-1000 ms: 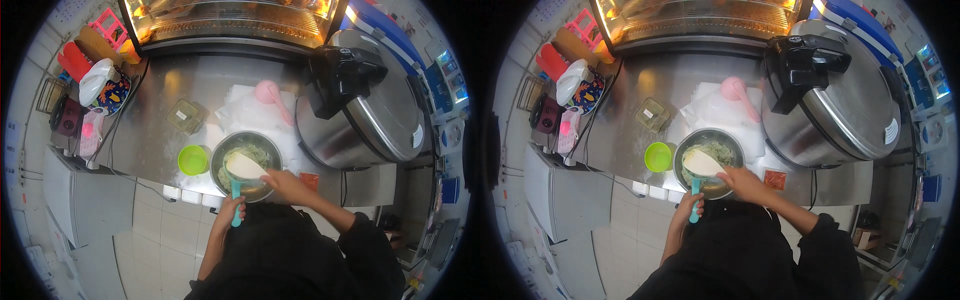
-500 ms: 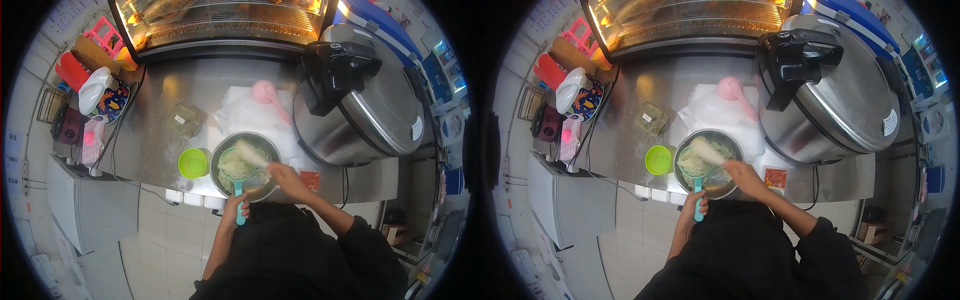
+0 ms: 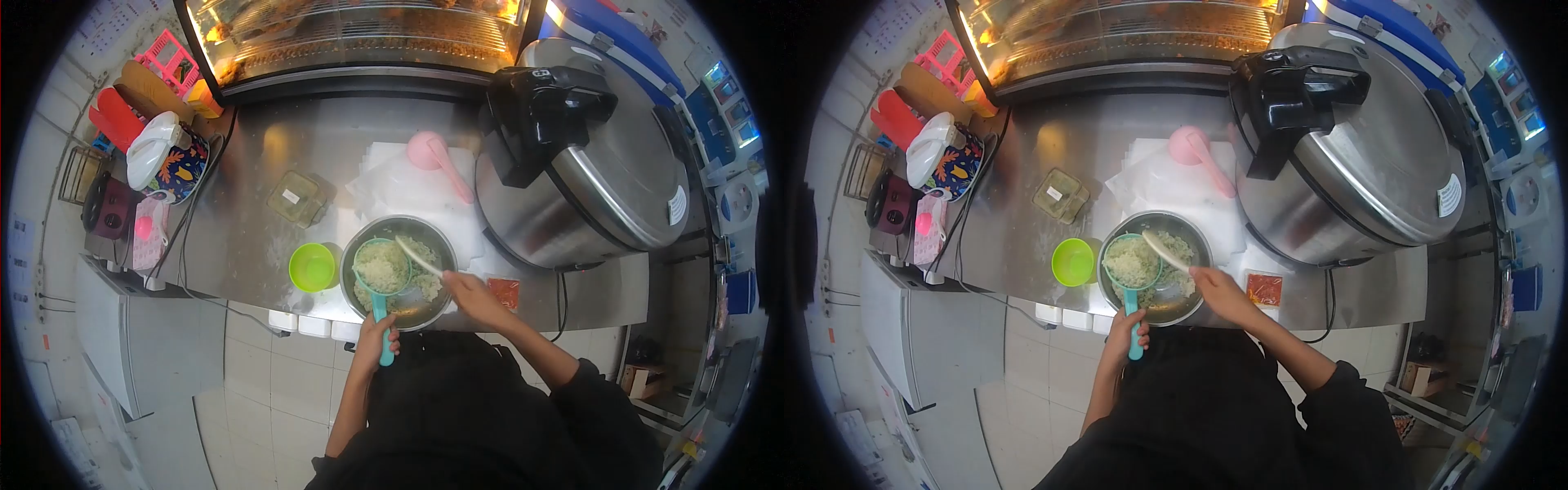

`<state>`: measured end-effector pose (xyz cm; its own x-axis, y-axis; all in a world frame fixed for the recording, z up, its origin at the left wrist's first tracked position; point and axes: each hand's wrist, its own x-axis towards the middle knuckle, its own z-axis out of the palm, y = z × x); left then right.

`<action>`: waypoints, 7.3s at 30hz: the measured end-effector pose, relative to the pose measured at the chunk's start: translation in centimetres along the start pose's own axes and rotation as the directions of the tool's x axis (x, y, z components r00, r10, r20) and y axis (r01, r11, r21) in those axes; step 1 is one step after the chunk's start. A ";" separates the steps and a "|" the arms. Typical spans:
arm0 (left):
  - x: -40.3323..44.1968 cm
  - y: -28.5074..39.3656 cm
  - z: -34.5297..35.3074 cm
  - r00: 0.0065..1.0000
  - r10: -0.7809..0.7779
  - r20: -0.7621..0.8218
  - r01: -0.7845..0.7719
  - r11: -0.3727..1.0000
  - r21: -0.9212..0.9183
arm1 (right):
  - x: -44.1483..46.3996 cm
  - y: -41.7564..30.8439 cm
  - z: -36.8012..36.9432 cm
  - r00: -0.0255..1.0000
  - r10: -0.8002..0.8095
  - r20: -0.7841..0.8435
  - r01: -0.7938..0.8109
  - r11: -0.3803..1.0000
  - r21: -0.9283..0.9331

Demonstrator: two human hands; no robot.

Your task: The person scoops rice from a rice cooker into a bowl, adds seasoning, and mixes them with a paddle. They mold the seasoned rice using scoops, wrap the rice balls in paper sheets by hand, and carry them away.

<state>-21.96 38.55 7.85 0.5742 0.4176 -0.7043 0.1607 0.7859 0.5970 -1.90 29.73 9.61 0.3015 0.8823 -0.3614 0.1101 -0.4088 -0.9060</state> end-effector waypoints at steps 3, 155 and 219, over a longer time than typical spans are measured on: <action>-0.5 0.1 1.3 1.000 -0.018 -0.007 0.018 0.995 0.101 | -1.5 -0.9 4.5 0.986 -0.039 -0.163 -0.040 0.890 -0.454; 12.6 5.7 -2.8 0.699 0.673 0.241 -0.519 0.246 0.818 | 7.4 -6.2 -6.2 0.816 -0.400 -0.417 0.067 0.782 -0.620; 18.8 14.0 -4.4 0.636 0.354 0.686 -0.622 -0.291 0.727 | 31.5 1.0 -7.8 0.815 -0.577 0.047 0.437 0.560 -0.704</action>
<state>-12.45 59.40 1.23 0.9726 0.2311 0.0267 0.1799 -0.8202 0.5431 15.06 55.30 -1.00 0.1380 0.9661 0.2181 0.8602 -0.0077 -0.5100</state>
